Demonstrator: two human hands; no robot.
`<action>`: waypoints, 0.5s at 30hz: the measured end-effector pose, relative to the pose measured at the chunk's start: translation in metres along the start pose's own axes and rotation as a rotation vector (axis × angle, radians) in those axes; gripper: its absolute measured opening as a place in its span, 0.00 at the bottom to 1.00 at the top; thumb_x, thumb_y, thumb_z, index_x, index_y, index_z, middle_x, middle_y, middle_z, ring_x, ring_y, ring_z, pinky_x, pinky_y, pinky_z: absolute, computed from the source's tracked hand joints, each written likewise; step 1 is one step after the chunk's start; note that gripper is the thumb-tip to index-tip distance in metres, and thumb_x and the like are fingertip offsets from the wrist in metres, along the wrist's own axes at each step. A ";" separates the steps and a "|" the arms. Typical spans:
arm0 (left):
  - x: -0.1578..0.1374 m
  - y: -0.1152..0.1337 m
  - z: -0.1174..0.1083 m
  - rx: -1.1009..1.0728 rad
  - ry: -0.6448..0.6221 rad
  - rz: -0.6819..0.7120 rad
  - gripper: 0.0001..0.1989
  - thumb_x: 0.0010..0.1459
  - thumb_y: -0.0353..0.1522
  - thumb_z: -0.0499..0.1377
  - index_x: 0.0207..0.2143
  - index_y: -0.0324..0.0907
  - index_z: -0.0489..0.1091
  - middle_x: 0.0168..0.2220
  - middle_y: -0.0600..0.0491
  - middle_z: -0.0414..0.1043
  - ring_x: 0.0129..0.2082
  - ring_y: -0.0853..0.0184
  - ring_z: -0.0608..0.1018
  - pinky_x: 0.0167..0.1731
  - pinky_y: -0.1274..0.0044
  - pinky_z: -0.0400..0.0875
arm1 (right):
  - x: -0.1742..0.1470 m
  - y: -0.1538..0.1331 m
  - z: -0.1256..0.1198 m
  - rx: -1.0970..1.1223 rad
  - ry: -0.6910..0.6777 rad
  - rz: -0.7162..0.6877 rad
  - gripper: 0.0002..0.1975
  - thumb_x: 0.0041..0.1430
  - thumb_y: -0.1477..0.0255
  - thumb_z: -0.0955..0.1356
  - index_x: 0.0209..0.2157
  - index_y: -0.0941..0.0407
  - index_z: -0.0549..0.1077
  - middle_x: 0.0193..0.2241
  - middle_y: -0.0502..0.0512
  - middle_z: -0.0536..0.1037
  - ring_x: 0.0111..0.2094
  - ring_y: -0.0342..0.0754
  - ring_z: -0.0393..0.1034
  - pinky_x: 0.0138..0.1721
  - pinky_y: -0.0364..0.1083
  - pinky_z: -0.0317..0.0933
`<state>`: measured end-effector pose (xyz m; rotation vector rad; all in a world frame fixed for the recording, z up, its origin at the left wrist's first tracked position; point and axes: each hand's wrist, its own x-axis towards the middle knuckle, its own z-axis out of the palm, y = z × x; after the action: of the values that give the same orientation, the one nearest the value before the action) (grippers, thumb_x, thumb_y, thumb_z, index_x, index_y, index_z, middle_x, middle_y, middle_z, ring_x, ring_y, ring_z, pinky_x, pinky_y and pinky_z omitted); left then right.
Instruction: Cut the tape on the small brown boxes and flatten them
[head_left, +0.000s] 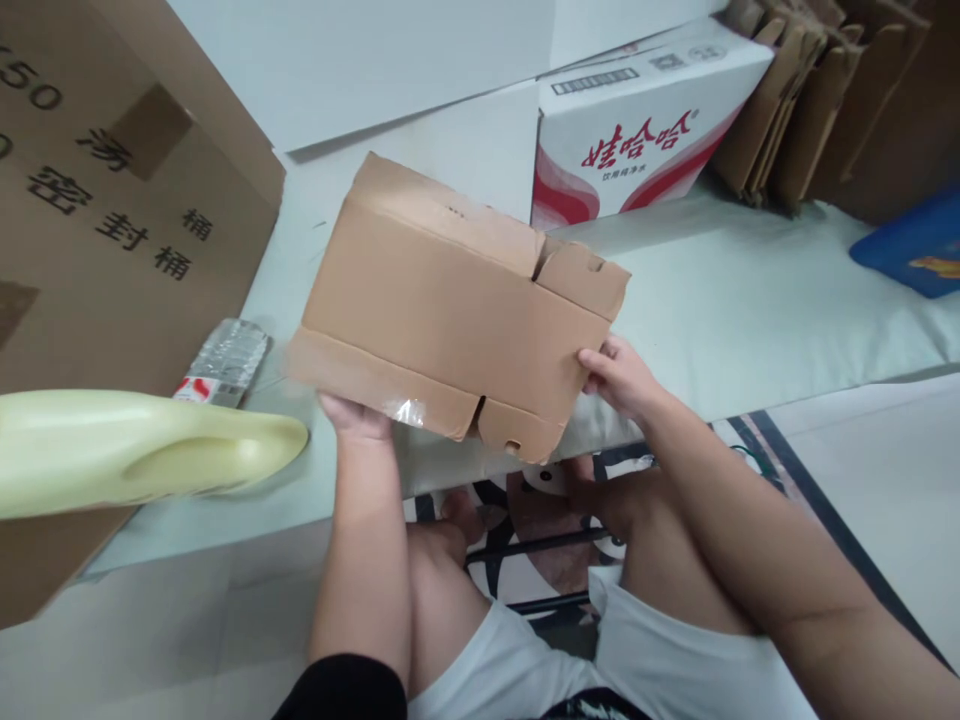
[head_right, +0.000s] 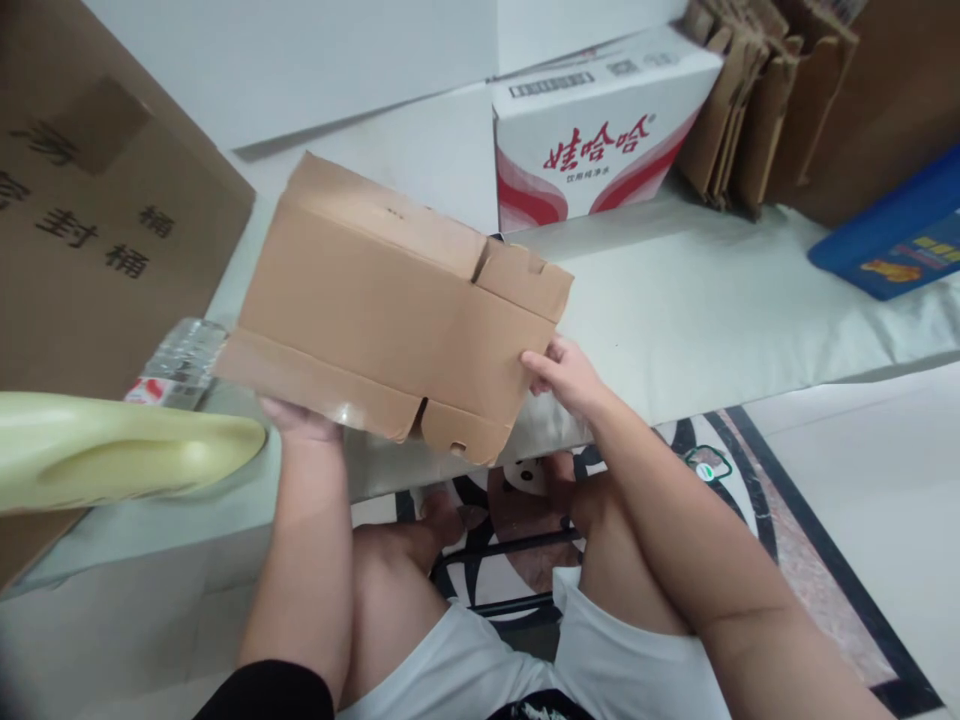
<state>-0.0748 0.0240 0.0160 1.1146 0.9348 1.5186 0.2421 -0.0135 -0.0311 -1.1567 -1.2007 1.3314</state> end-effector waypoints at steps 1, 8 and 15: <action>0.000 0.001 0.000 -0.055 0.029 0.072 0.24 0.56 0.56 0.55 0.45 0.53 0.72 0.43 0.58 0.81 0.64 0.53 0.68 0.55 0.60 0.68 | -0.003 -0.004 0.002 0.033 -0.041 0.045 0.29 0.46 0.42 0.74 0.33 0.54 0.72 0.19 0.48 0.71 0.14 0.40 0.58 0.14 0.43 0.55; 0.008 0.004 0.000 -0.496 0.190 -0.197 0.20 0.60 0.52 0.49 0.40 0.52 0.73 0.41 0.57 0.80 0.48 0.60 0.79 0.47 0.64 0.73 | -0.026 -0.038 -0.015 -0.007 0.352 -0.143 0.28 0.47 0.45 0.75 0.21 0.55 0.68 0.12 0.45 0.66 0.12 0.39 0.59 0.12 0.42 0.55; 0.010 0.013 0.022 -0.594 0.330 -0.388 0.25 0.62 0.47 0.42 0.32 0.43 0.73 0.26 0.52 0.73 0.26 0.64 0.77 0.31 0.68 0.76 | -0.058 -0.114 -0.145 -0.381 1.129 -0.622 0.27 0.48 0.46 0.75 0.26 0.55 0.66 0.19 0.45 0.68 0.17 0.43 0.69 0.18 0.44 0.65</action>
<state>-0.0583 0.0319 0.0359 0.2455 0.7774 1.5260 0.3977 -0.0539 0.0761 -1.3329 -0.8132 -0.1037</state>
